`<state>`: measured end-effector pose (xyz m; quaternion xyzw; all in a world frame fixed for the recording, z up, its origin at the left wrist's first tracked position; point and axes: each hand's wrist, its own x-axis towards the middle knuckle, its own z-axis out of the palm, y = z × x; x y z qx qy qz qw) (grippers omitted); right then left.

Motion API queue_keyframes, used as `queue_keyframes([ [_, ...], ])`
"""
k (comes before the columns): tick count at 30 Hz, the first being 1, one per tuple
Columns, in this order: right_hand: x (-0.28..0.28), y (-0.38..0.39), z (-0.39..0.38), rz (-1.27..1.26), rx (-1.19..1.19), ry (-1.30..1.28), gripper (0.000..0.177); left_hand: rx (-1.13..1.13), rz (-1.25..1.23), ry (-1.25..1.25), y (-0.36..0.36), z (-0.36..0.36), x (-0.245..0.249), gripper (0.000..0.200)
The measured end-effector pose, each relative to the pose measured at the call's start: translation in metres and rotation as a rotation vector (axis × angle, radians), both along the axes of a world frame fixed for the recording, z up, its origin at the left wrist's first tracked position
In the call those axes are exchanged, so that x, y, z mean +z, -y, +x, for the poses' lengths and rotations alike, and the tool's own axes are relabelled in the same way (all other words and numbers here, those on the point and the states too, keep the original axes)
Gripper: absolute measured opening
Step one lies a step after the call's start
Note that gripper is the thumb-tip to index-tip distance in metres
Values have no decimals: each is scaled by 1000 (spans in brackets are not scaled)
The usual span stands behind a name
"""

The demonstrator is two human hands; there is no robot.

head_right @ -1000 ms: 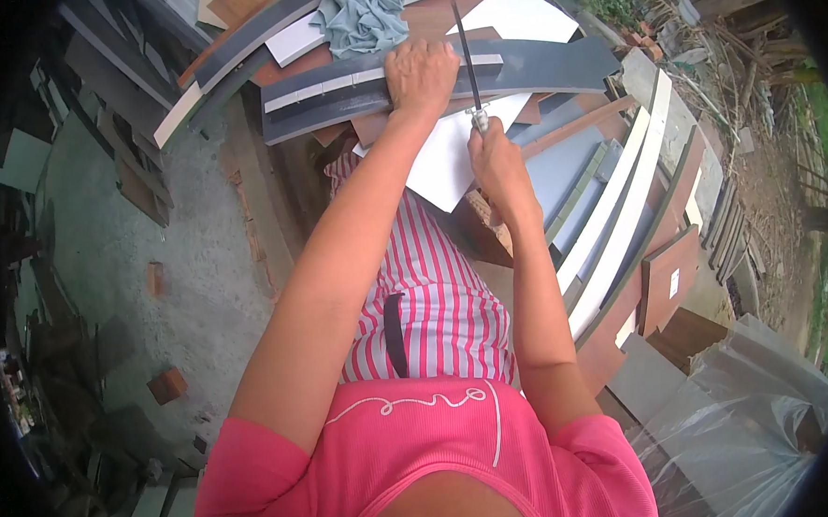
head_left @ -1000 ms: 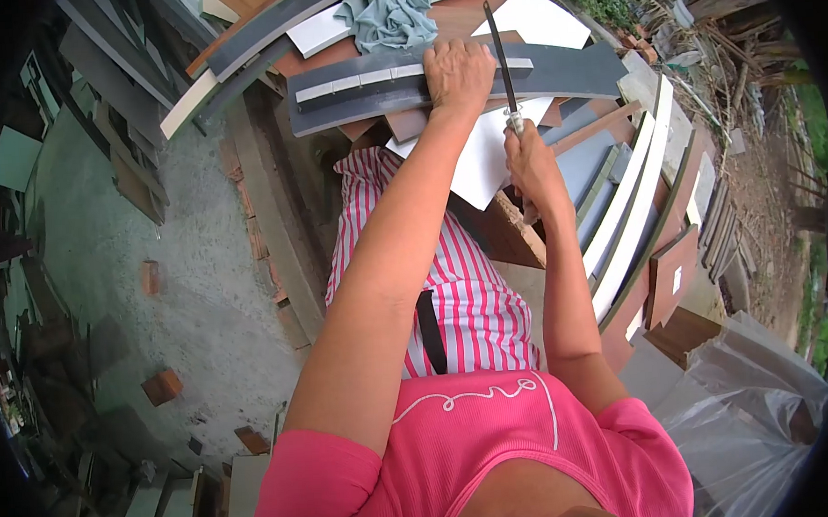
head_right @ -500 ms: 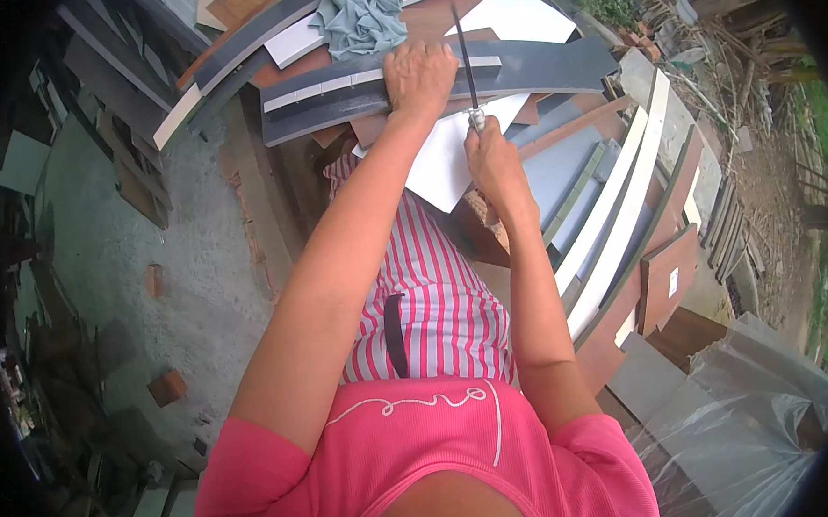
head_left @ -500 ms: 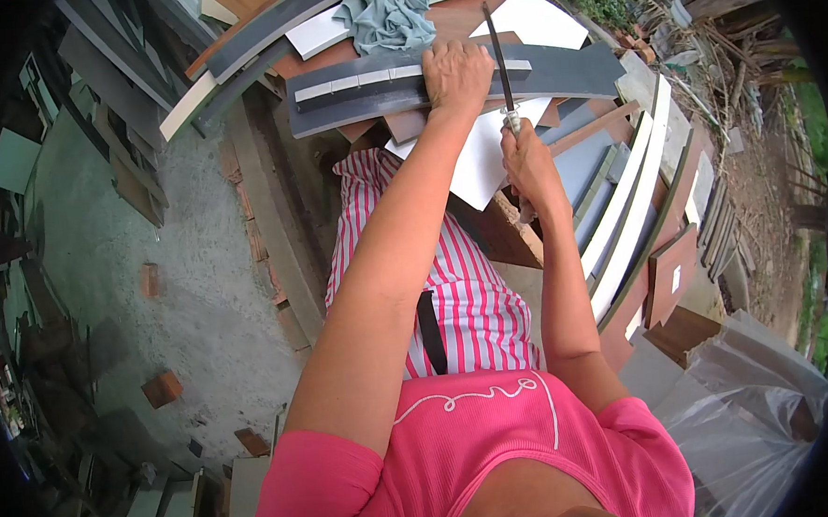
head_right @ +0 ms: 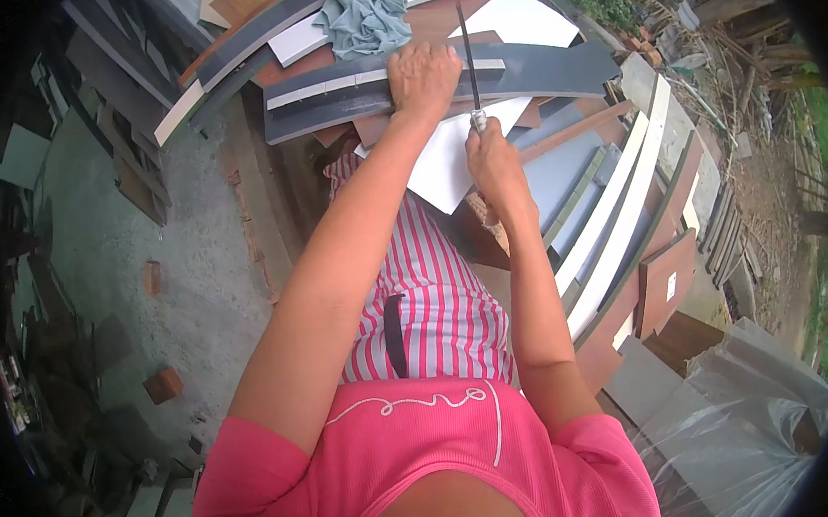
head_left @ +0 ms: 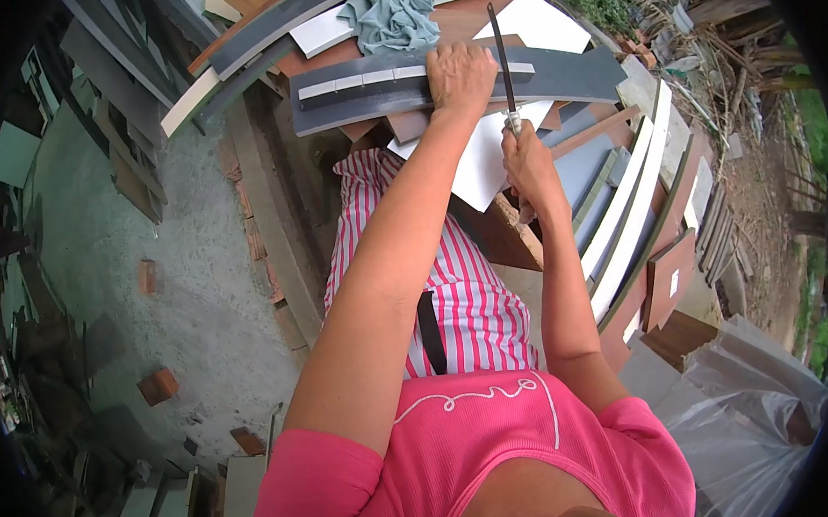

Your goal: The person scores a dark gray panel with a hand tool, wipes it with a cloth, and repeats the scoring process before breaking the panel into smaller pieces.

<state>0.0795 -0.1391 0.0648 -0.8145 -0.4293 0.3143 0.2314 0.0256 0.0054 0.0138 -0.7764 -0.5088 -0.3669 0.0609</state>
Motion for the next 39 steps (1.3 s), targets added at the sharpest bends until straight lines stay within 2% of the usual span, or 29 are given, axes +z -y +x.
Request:
queue_keyframes([
  [2, -7, 10, -2, -8, 4, -18, 30, -2, -32, -15, -1, 0, -1, 26],
  [4, -19, 34, -6, 56, 55, 105, 28, -5, -63, -26, 0, 1, 0, 26],
  [5, -12, 46, -11, -40, -8, 2, 29, -2, -67, -24, -2, 1, 0, 26],
  [8, -6, 57, -12, -37, 14, 21, 29, -21, -66, -29, 1, 2, -5, 27],
  [9, 8, 51, -14, -107, -14, -28, 29, 0, -14, 3, 0, 3, -6, 29],
  [12, -6, 38, 3, -14, 2, 51, 30, 39, 50, 62, -7, 3, -1, 32],
  [13, 1, 36, 5, -44, -33, -48, 32, 25, -33, 30, -10, 1, 1, 30],
  [15, -1, 37, 7, -38, -7, -48, 32, 17, -118, -1, -13, -2, 1, 27],
  [17, -16, 47, 8, 7, 66, 40, 32, -18, -26, 9, -10, -4, 0, 25],
  [20, 6, 53, -10, -83, 0, -47, 31, -44, 92, 12, -3, -10, -1, 24],
  [22, 5, 48, -4, -109, -6, -69, 32, -36, 91, 9, -3, -9, -2, 24],
  [24, -12, 34, 11, 31, 76, 44, 33, -36, 100, 11, -2, -7, -2, 24],
  [28, -7, -1, 8, 22, 54, 36, 33, -34, 73, 13, -1, -7, 0, 25],
  [35, -2, 48, -8, -19, 17, 13, 29, -6, 60, -6, -2, -8, 1, 26],
  [39, 4, 18, 6, -26, 6, -41, 27, -59, 34, 7, -3, -7, -4, 25],
])
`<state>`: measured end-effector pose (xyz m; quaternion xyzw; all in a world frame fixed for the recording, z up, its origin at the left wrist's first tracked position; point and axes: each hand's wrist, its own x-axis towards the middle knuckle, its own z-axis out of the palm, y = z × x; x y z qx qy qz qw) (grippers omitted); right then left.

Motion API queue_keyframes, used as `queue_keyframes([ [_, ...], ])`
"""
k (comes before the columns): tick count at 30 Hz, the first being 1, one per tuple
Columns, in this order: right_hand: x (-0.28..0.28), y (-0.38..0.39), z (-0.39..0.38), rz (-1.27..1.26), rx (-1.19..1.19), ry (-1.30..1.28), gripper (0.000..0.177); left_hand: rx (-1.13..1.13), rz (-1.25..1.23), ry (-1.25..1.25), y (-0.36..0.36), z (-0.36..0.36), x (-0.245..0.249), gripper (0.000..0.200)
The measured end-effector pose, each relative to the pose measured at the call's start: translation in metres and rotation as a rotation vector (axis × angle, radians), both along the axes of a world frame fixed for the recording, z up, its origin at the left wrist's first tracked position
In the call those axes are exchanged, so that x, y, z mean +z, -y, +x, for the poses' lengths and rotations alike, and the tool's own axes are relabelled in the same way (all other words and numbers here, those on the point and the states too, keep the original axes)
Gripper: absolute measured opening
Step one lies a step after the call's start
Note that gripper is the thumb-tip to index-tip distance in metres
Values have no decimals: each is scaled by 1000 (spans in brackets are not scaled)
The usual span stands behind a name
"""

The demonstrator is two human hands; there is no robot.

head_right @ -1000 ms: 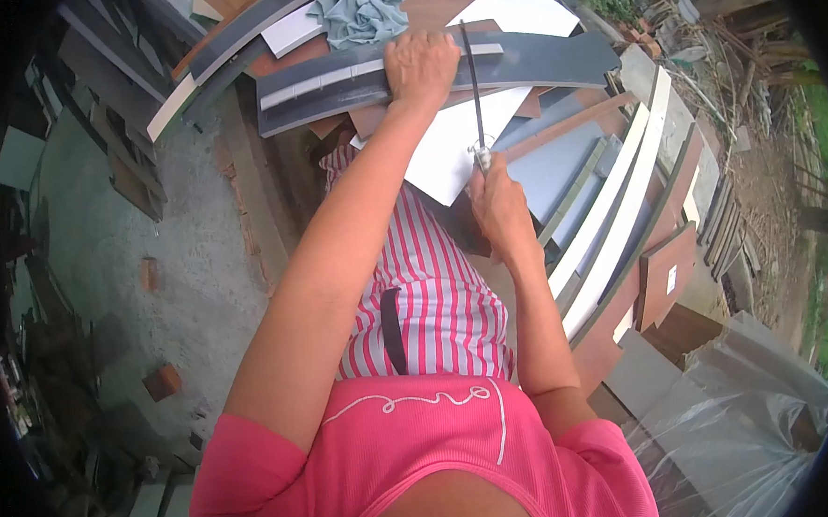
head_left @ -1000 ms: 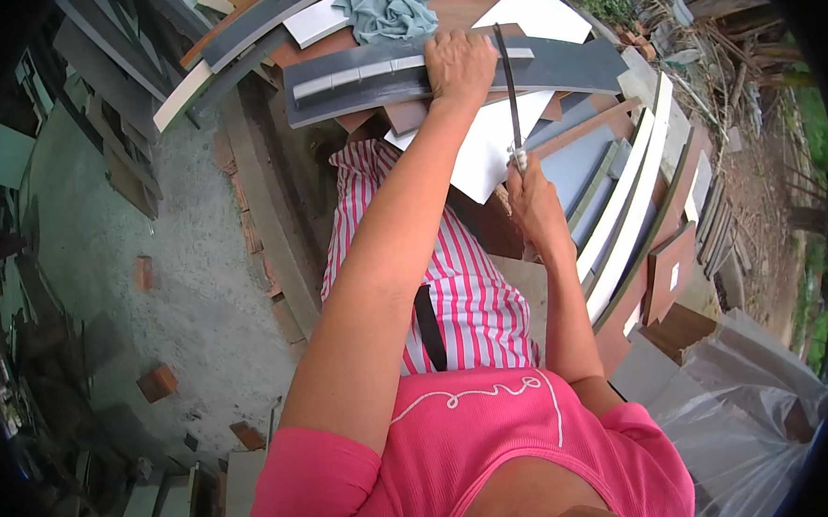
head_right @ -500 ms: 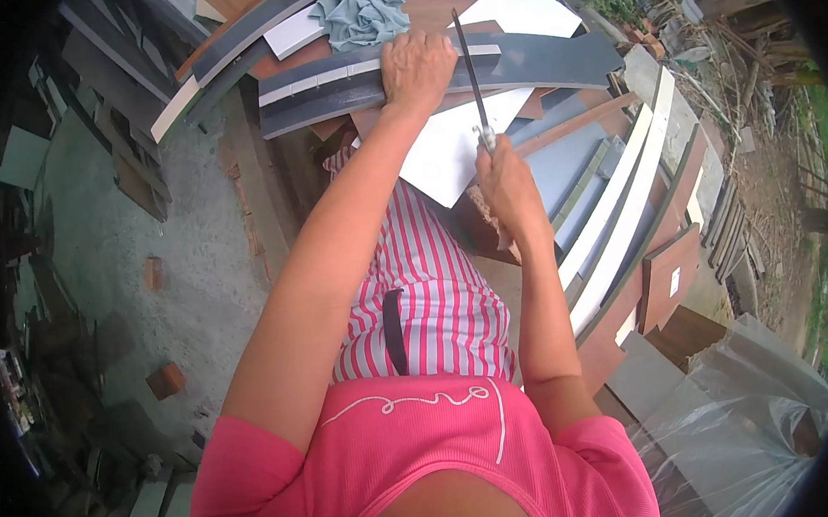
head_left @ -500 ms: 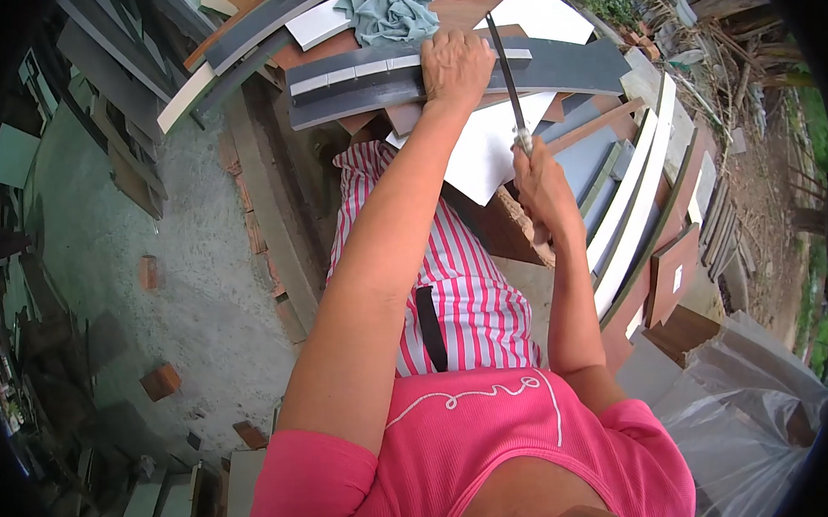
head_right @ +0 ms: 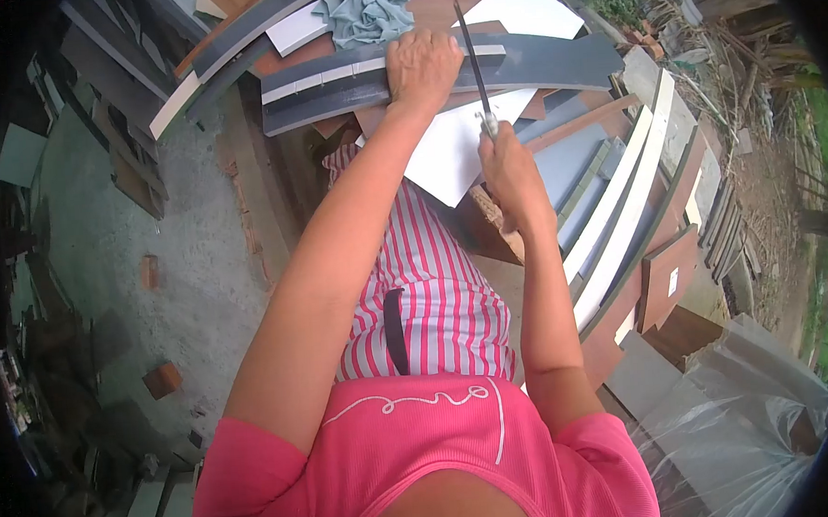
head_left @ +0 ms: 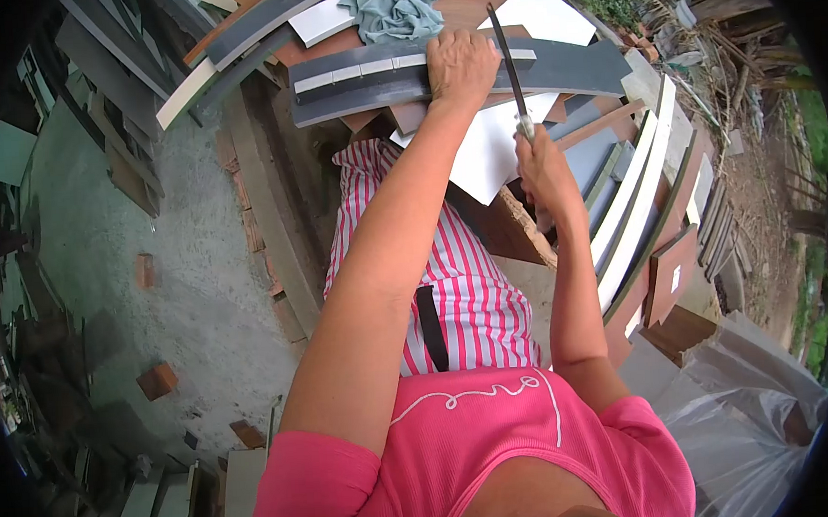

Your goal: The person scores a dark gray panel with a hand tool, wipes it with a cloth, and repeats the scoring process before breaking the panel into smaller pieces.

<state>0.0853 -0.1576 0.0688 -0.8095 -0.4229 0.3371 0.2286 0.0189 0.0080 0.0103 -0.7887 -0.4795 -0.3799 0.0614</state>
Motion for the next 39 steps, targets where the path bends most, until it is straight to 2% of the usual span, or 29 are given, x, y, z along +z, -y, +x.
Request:
queue_keyframes([
  [3, -4, -33, -1, 28, 10, 49, 27, 31, 12, -19, 2, -1, 4, 25],
  [6, -8, -14, -7, 48, 7, 57, 27, 46, 11, -17, 2, -2, 4, 25],
  [8, -44, 10, 7, 138, 102, 210, 28, 45, 3, -5, 1, 0, 3, 25],
  [11, -28, 27, -2, 44, 31, 109, 28, 32, 0, -23, 3, 0, -3, 24],
  [16, -7, -29, 3, 38, 41, 55, 34, 12, 23, 11, 1, 0, 2, 24],
  [19, -7, -33, -2, 47, 20, 29, 34, 41, 46, -2, 1, -3, 3, 24],
  [24, -11, -15, -10, 56, 1, 50, 32, -44, 50, -12, 9, -2, -2, 23],
  [27, -11, -28, -2, 51, -4, 99, 32, -17, 23, 13, 9, 4, -2, 24],
  [29, -10, -40, 9, 88, -1, 6, 31, -4, 16, 7, 7, 5, -2, 24],
  [33, -12, -54, 8, 83, 4, 39, 26, 25, -24, -5, 5, 6, 0, 25],
  [36, -11, -33, 2, 84, 21, 80, 27, 36, 22, 30, 3, 7, -4, 25],
  [39, -39, 14, 3, 126, 46, 153, 28, 38, 37, 10, 5, 6, -3, 26],
])
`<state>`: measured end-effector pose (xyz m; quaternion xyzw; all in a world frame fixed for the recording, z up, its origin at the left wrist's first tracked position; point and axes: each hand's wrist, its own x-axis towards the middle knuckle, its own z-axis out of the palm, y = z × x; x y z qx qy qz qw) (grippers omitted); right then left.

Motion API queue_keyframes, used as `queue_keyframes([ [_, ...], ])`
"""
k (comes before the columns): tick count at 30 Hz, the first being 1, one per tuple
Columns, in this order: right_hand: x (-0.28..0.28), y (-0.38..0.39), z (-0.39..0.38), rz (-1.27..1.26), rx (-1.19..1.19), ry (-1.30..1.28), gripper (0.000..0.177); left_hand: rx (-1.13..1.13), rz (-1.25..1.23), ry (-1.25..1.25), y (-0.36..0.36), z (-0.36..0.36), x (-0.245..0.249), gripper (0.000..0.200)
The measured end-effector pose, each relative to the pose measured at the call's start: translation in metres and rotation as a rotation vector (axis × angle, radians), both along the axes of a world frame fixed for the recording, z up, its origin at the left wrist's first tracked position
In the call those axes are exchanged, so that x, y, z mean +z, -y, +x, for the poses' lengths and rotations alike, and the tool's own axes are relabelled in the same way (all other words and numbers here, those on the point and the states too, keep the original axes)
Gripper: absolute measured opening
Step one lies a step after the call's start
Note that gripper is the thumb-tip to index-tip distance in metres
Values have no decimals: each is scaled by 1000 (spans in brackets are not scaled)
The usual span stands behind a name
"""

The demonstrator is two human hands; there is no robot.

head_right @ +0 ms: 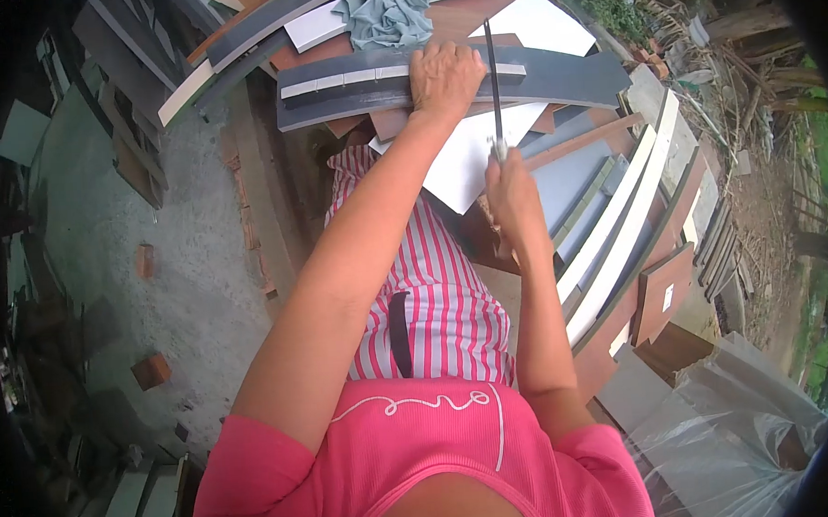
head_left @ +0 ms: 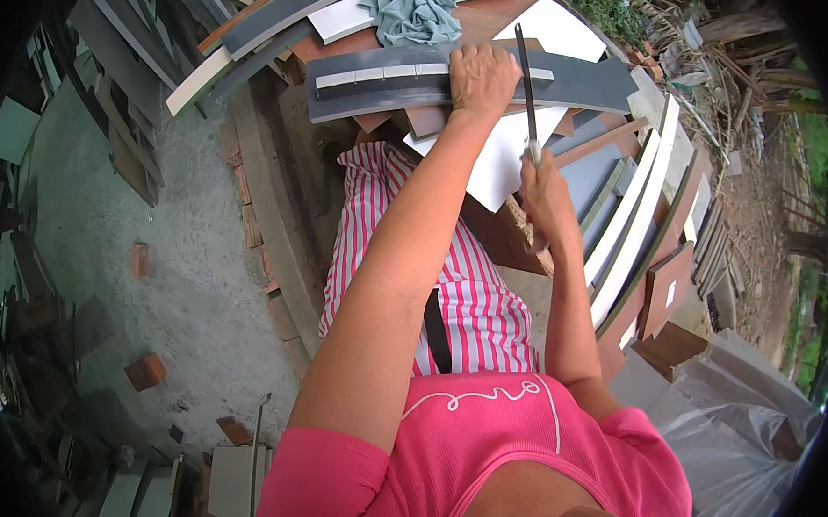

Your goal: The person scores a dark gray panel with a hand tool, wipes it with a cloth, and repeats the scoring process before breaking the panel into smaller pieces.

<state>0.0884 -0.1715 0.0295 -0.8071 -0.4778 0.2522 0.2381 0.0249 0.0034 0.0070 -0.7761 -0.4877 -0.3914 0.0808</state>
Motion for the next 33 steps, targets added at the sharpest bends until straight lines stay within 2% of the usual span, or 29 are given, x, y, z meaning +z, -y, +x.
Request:
queue_keyframes([
  [3, 32, 10, -18, -95, -50, -91, 30, -12, -33, -20, 2, -2, 1, 26],
  [6, 23, -22, 2, -45, -5, -93, 31, -28, -63, -23, 5, -1, 5, 27],
  [10, 35, -45, -7, -53, -70, -128, 28, 5, -65, -27, 2, -4, 7, 26],
  [12, 12, -29, 0, -54, -33, -90, 27, 17, -86, -38, 2, -3, 6, 26],
  [14, -7, 2, 1, 14, 20, 63, 27, 0, -91, -17, 2, -4, 6, 26],
  [15, 20, 11, -16, -81, -52, -61, 27, 2, -85, -26, 1, -4, 7, 26],
  [19, 36, -7, -8, -106, -47, -140, 35, -13, -51, -27, 4, -2, 4, 27],
  [22, 37, -42, -5, -53, -7, -75, 35, -21, -37, -3, 3, -3, 5, 27],
  [23, 40, -46, -6, -74, -38, -129, 34, -8, -38, -25, 2, -3, 4, 27],
  [26, 17, -29, 1, -15, 20, -34, 33, 0, -42, -30, 2, -4, 5, 26],
  [27, 27, -15, -9, -77, -33, -107, 32, 3, -45, -25, 1, -4, 5, 26],
  [30, 20, 18, -14, -88, -12, -45, 32, -6, -49, -15, 4, -4, 3, 26],
  [33, 16, -3, 0, -79, -16, -68, 32, -12, -27, -15, 3, -2, 3, 26],
])
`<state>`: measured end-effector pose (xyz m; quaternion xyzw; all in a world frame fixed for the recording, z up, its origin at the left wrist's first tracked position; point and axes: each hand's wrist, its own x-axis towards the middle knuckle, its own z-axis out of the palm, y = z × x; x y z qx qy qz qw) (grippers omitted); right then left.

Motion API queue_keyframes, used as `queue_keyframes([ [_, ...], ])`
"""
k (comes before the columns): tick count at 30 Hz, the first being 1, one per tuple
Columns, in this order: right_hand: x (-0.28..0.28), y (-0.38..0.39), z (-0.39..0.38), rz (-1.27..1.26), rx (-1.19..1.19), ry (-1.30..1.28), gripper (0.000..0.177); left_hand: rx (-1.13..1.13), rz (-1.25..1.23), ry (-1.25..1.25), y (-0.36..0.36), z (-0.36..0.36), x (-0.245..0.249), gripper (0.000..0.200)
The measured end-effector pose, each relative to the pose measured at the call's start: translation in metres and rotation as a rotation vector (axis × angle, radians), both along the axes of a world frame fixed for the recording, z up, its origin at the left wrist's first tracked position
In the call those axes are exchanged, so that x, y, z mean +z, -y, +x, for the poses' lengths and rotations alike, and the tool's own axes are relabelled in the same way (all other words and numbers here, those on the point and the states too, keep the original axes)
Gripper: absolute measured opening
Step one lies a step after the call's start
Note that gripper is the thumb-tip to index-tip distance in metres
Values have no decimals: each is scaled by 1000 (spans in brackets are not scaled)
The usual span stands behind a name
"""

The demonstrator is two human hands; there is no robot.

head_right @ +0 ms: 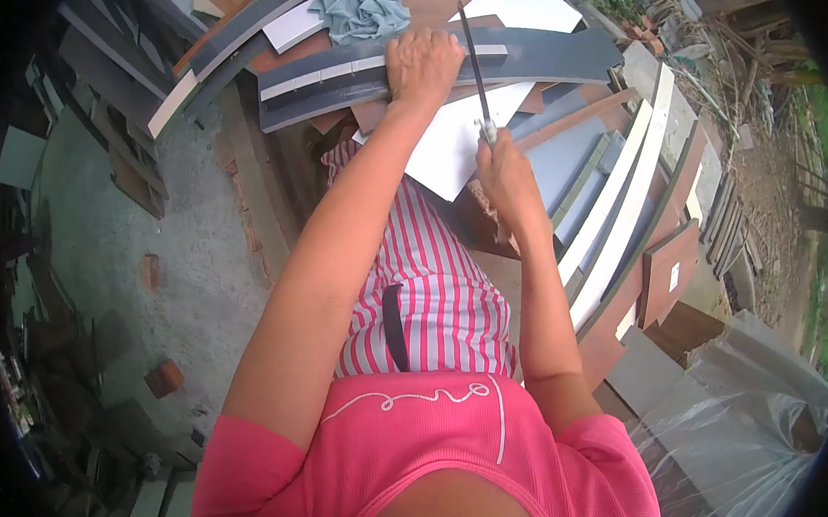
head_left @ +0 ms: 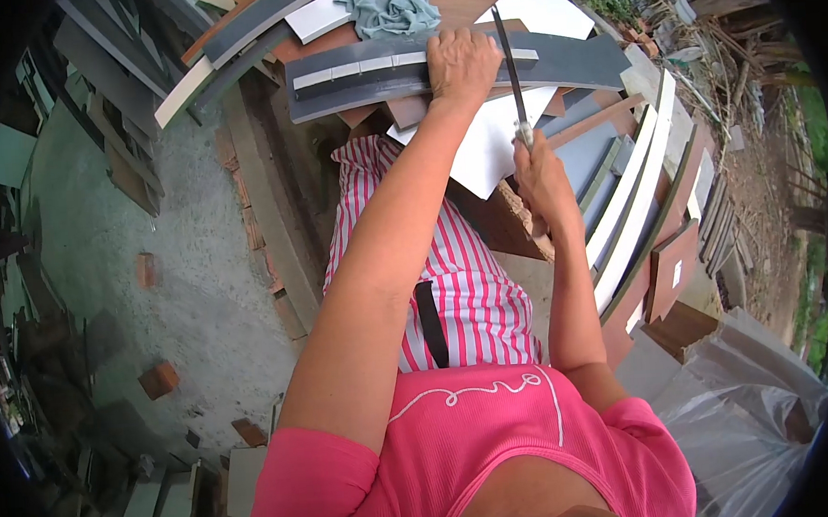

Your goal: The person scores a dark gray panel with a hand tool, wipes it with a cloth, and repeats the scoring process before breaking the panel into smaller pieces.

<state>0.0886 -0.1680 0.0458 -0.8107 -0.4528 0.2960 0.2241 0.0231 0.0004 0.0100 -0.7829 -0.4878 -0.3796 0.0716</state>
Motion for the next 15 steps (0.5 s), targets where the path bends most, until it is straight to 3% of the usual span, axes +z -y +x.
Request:
queue_keyframes([
  [5, 24, -37, -8, -15, -31, -58, 34, 14, 22, -7, -1, -3, 2, 25],
  [9, -6, 6, -5, 29, 30, 57, 29, 20, 19, 8, -2, -1, 1, 25],
  [15, 20, -6, -9, -74, -81, -70, 31, -1, 26, -6, 0, 2, -2, 26],
])
